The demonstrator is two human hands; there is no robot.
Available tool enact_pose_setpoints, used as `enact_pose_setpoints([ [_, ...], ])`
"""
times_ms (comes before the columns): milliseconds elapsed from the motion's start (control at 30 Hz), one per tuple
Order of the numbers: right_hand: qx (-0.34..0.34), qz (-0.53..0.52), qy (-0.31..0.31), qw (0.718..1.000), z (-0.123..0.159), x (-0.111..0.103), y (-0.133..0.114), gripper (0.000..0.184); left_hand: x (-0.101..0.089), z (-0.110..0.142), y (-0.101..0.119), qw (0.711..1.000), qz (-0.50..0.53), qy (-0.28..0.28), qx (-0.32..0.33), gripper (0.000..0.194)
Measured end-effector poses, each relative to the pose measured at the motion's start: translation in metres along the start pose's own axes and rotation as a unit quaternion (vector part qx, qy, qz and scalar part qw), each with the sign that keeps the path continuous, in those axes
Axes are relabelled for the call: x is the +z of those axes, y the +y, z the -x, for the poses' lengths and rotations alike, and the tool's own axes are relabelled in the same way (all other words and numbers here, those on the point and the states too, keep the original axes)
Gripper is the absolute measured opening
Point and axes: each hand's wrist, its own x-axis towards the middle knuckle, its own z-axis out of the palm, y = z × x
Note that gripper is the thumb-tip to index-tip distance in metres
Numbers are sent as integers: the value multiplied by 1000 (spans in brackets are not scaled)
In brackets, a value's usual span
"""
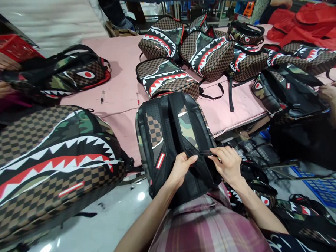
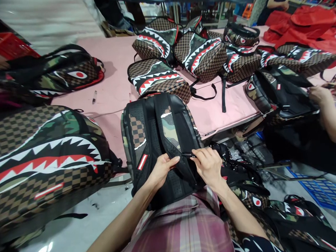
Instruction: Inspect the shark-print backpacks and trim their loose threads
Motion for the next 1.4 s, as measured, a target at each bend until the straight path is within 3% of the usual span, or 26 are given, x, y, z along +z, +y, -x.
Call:
enact_pose_setpoints([
  [200,-40,72,29,996,-2,-2,-3,11,3,1,1,1000,-7,3,1,29],
  [600,-61,133,3,989,-3,-10,-12,13,5,0,-4,998,-31,43,36,25],
  [700,-45,94,-8,995,-3,-8,-8,12,5,1,-3,998,-33,37,38,25],
  [833,9,-75,-37,996,-4,2,7,9,4,3,1,1000,-15,15,9,27],
  [967,72,-227,-46,970,-5,14,20,11,4,6,8,1000,-8,3,-12,29],
  [1100,168,-350,-57,920,-3,26,22,14,5,8,12,1000,-3,-7,-23,29],
  [1200,229,-481,-61,844,-3,28,17,18,4,4,8,1000,-9,2,-20,30],
  [1300,240,-594,-37,767,-5,22,13,24,1,0,0,999,-19,22,-25,31],
  [1333,245,-595,-29,765,-5,18,13,25,0,-1,-3,999,-20,25,-28,31],
  [1400,266,-536,-25,801,-6,12,13,24,-1,-2,-7,999,-20,21,-31,32],
])
